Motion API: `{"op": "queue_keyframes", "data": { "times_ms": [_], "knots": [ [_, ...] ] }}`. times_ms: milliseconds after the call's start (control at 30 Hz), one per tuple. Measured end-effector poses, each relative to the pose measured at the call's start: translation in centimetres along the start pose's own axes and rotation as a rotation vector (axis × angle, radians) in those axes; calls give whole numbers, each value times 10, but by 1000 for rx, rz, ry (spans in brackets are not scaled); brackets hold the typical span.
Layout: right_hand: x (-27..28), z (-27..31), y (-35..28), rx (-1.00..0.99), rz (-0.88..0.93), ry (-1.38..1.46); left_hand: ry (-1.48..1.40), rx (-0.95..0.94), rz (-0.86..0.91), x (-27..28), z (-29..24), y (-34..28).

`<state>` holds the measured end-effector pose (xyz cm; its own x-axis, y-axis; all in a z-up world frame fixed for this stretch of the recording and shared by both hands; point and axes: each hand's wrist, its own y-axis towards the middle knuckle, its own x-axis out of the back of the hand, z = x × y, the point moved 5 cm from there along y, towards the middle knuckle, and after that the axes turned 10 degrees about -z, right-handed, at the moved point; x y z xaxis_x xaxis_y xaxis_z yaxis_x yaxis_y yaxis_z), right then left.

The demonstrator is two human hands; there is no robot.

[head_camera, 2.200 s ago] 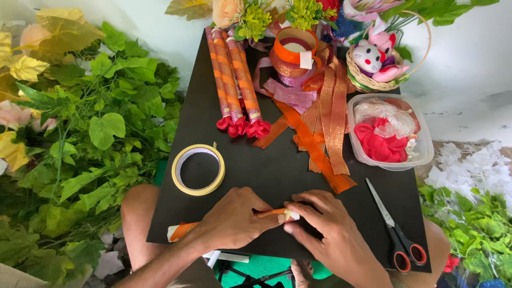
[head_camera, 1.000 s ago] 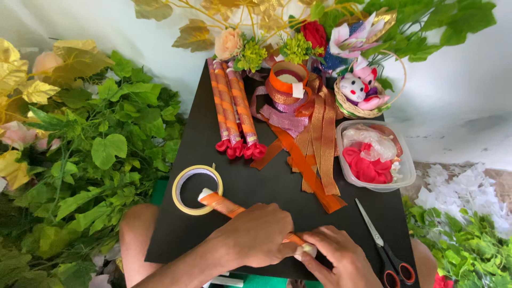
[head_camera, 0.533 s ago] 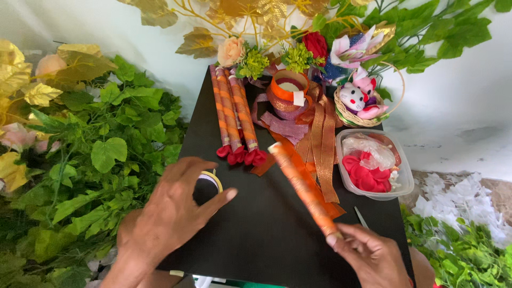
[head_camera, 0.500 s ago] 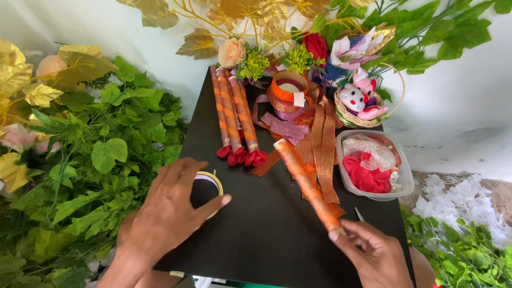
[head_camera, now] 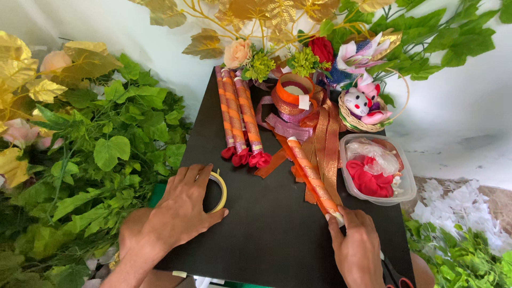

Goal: The person wraps ribbon around a paper tube and uses scissors to cut small pieces of adhesive tape to secure it.

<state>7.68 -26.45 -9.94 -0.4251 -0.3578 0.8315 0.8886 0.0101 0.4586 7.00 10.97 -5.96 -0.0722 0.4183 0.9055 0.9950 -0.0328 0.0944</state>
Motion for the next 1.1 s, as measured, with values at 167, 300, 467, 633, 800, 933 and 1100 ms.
{"op": "queue_keyframes", "data": {
  "times_ms": [167, 300, 467, 633, 800, 933, 1100],
  "knots": [
    [11, 10, 3, -2, 26, -84, -175, 53, -51, 29, -20, -12],
    [11, 8, 2, 72, 6, -105, -450, 143, -51, 60, -44, -36],
    [29, 24, -3, 212, -248, -125, -588, 240, -425, 102, -102, -98],
    [72, 75, -12, 94, -282, 248, -1593, 302, -614, 13, -44, -155],
    [12, 107, -52, 42, 584, 645, -1259, -181, -135, -91, -12, -203],
    [-4, 153, -59, -112, 849, 618, -1535, -124, -121, -139, 1, -228],
    [-23, 189, -68, 1, 985, 736, -1811, 176, -177, -86, -8, -218]
  ]
}}
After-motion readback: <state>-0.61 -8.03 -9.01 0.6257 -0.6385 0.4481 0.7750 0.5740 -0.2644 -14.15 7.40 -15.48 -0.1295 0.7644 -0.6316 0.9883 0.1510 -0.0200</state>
